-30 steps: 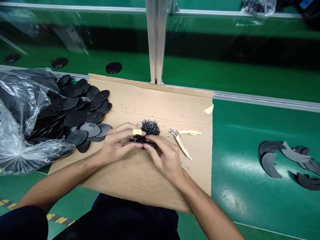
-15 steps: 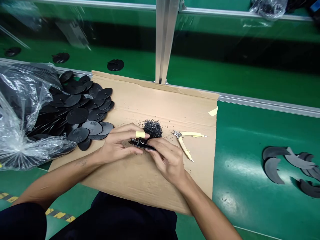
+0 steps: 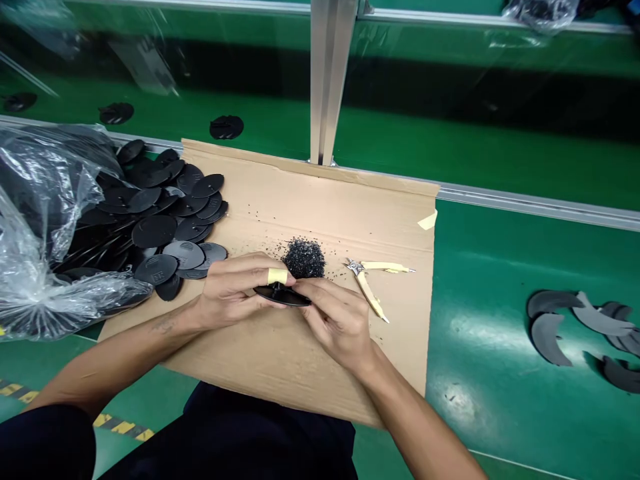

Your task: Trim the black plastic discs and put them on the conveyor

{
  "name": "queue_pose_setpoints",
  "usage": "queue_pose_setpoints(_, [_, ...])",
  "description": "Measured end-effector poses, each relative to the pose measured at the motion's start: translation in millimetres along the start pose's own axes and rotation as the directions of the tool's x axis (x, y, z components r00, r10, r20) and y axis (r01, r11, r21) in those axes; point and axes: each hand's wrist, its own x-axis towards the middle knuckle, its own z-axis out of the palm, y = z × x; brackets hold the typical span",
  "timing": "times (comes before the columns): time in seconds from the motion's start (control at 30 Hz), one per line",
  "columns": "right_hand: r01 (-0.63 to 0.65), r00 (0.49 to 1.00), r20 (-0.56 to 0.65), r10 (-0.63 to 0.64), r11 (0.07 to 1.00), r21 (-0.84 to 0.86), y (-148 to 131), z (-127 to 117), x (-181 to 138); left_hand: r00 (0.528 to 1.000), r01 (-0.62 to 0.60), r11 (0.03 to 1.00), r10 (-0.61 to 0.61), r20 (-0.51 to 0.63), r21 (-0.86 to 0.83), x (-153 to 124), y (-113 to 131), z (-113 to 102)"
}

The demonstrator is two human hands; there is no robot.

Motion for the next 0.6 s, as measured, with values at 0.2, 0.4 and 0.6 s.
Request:
queue_pose_setpoints(0.2, [0.019,1.0,0.009,-0.018,0.998,-0.055,-0.5,-3.4,-0.1,1.0,0.019,1.0,-0.019,-0.017,0.003,-1.3,1.9,2.0])
queue_pose_setpoints(0.4, [0.043,0.999,0.023,-0.041,0.996,-0.073,0.5,-6.0,-0.1,1.0,0.022,1.0,-0.022,0.0,-0.002,-3.9,1.8,3.1])
queue_pose_setpoints(0.6, [0.028,0.999,0.032,-0.027,0.999,-0.027,0.6,-6.0,0.7,0.997,0.032,0.999,-0.032,-0.071,0.005,-2.8,4.8,6.8])
